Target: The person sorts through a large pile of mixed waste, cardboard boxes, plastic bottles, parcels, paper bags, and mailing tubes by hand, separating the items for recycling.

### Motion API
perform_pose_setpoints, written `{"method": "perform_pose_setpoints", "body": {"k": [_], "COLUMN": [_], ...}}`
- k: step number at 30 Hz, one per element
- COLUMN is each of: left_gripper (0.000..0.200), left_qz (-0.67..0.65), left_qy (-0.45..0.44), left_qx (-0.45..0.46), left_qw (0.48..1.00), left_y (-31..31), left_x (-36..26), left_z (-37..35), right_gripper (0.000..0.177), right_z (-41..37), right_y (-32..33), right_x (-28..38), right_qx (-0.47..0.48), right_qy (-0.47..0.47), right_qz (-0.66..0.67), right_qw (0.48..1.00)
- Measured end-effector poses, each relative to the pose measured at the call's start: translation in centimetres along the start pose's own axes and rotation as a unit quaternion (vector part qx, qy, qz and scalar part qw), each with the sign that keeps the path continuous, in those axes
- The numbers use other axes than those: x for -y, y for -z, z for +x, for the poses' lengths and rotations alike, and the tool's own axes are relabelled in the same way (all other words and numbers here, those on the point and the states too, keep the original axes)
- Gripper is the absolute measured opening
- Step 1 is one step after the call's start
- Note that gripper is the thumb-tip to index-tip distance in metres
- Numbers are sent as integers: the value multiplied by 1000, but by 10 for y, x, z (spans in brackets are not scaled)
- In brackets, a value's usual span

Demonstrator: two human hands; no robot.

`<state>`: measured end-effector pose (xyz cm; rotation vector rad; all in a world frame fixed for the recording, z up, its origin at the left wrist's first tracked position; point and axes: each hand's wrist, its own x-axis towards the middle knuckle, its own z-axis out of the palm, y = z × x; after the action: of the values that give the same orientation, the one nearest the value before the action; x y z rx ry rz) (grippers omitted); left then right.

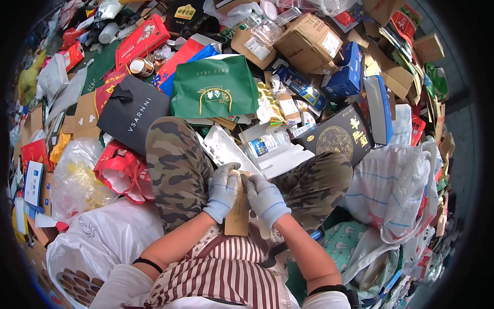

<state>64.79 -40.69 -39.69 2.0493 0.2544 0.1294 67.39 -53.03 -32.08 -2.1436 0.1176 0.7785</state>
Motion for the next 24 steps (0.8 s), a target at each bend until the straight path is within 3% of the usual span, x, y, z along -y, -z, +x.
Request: {"method": "perform_pose_setpoints", "body": {"k": [5, 8, 11, 20, 21, 24], "left_gripper": [25, 24, 24, 24, 23, 23], "left_qz": [12, 19, 26, 36, 29, -7], "left_qy": [-7, -4, -8, -4, -5, -14], "left_qx": [-25, -33, -37, -53, -59, -65], "left_qw": [1000, 999, 999, 998, 998, 998], "left_y": [0, -1, -2, -3, -3, 1], "left_x": [0, 1, 4, 5, 7, 5], "left_z": [0, 0, 0, -1, -1, -6], "right_gripper": [26, 27, 27, 24, 25, 27], "right_z": [4, 20, 21, 46, 39, 27], "right_y": [-1, -15, -19, -8, -3, -3], "right_x": [11, -15, -13, -11, 7, 16], "right_qx": [22, -50, -61, 95, 124, 84], "right_qy": [-25, 104, 111, 51, -1, 87], "right_qz": [-16, -164, -184, -93, -107, -265], "right_qw": [999, 980, 975, 990, 986, 957]}}
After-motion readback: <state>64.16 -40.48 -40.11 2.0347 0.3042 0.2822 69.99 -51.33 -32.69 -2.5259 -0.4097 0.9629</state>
